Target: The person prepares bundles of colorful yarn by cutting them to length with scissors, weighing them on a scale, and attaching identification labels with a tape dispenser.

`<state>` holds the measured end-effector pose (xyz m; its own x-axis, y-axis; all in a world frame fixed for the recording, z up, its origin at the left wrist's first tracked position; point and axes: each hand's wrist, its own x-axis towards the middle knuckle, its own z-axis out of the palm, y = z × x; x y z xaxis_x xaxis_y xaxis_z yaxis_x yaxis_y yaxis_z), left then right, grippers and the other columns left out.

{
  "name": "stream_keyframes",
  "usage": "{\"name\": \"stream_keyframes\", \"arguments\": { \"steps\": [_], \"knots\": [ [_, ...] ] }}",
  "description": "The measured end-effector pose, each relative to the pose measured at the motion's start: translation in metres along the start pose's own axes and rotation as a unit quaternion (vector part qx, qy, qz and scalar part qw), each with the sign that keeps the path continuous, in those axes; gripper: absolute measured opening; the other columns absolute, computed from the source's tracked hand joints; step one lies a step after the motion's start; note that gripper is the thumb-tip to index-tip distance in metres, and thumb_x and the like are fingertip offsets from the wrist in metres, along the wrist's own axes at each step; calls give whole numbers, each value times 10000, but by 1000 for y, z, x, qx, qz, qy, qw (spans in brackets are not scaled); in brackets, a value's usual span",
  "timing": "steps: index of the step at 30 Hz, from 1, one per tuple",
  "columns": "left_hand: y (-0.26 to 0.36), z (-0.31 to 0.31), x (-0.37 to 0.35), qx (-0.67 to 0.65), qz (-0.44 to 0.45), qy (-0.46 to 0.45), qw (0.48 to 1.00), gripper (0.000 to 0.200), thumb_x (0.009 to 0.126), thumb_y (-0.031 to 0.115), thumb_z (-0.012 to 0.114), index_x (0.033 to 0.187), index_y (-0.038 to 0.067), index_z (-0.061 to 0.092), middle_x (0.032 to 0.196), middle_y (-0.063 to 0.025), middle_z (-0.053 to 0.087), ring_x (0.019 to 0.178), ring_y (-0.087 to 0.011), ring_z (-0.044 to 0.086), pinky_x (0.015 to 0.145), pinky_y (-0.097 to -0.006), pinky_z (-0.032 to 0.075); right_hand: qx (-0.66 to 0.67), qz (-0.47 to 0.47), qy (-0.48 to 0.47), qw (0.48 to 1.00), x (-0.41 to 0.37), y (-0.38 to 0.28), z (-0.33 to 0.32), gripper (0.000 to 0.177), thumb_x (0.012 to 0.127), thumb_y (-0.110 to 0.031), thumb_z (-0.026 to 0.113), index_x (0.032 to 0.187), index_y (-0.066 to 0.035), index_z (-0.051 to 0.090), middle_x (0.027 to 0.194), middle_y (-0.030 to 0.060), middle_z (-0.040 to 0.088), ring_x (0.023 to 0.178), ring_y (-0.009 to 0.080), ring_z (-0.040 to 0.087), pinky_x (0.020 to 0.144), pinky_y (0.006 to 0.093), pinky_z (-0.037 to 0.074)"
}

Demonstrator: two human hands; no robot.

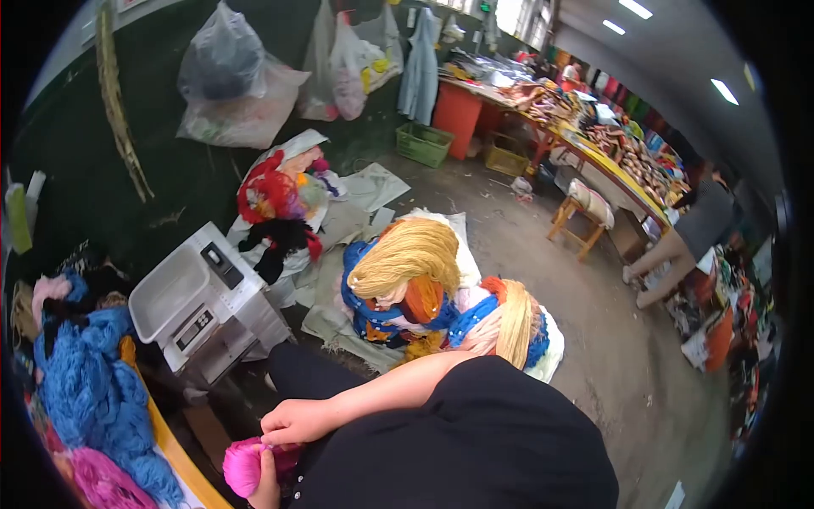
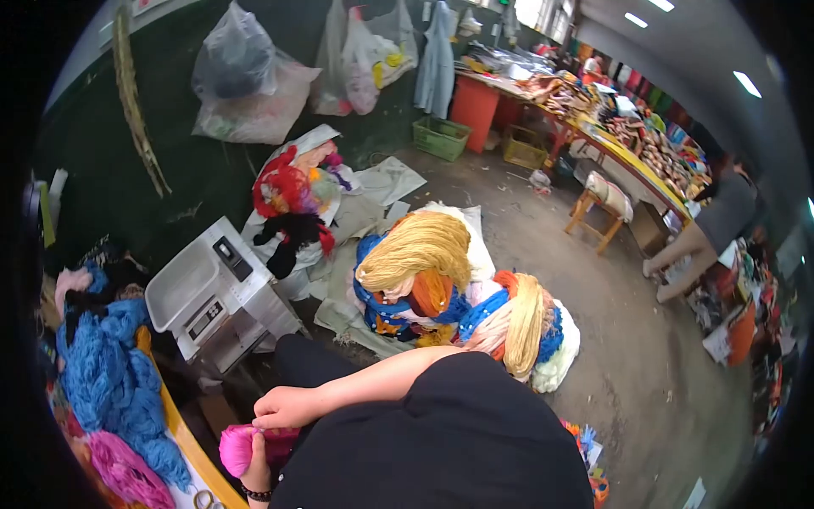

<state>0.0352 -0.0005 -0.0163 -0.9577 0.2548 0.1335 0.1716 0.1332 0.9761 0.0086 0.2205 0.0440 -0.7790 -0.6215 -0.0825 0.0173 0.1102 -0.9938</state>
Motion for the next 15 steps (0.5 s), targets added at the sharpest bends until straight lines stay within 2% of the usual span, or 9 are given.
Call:
{"name": "stream_keyframes", "arguments": {
  "steps": [3,6,8,9,11,12,14,15],
  "knots": [
    [-1,2,-5,-7,-18,-19,1000,102,901,85,587,978,19,593,924,-28,611,847,-112,568,794,-248,447,-6,-14,27,1000,0,4,4,340,947,-275,500,757,-3,578,657,55,609,537,118,563,505,264,451],
    [4,1,-11,13,-4,5,1000,114,909,108,581,984,22,590,916,-23,606,829,-113,561,780,-250,444,-77,10,-2,997,-3,6,1,305,898,-291,575,785,-7,591,655,63,612,549,116,571,513,277,453],
    [10,2,-11,-76,-33,36,996,116,914,121,576,983,28,584,911,-18,595,830,-115,555,775,-249,443,-98,4,-51,994,-12,2,-2,317,808,-306,673,905,-16,592,670,68,622,605,181,611,562,325,468],
    [-8,-6,-12,-111,-50,42,992,206,940,186,538,1084,44,576,974,-28,617,768,-98,538,717,-237,447,-197,-146,-22,969,-14,21,-9,455,716,-277,733,1063,-46,551,736,98,645,708,286,637,626,379,479],
    [22,-15,5,73,43,-75,994,205,895,134,585,1005,-37,607,884,-93,620,800,-182,572,754,-277,453,-358,-11,11,933,-26,17,-22,525,707,-205,718,1167,-75,500,814,140,651,794,353,624,672,416,478],
    [45,-11,2,92,85,-38,991,159,890,117,598,947,-32,610,865,-72,617,801,-162,563,756,-277,446,-282,41,17,959,-29,25,-35,537,712,-136,693,1206,-91,488,855,168,647,816,355,620,682,423,480],
    [34,-19,6,46,107,7,993,131,874,89,619,935,-27,609,874,-67,618,799,-158,559,754,-277,445,-293,0,108,950,-39,36,-62,487,687,-85,702,1149,-69,549,835,125,657,786,274,649,683,387,495],
    [45,-14,3,-15,69,37,997,117,867,73,624,935,-22,611,867,-60,613,806,-150,553,759,-268,438,-239,39,121,963,-48,30,-77,441,672,-54,693,1098,-52,578,833,109,662,784,254,654,677,368,507]
  ]
}}
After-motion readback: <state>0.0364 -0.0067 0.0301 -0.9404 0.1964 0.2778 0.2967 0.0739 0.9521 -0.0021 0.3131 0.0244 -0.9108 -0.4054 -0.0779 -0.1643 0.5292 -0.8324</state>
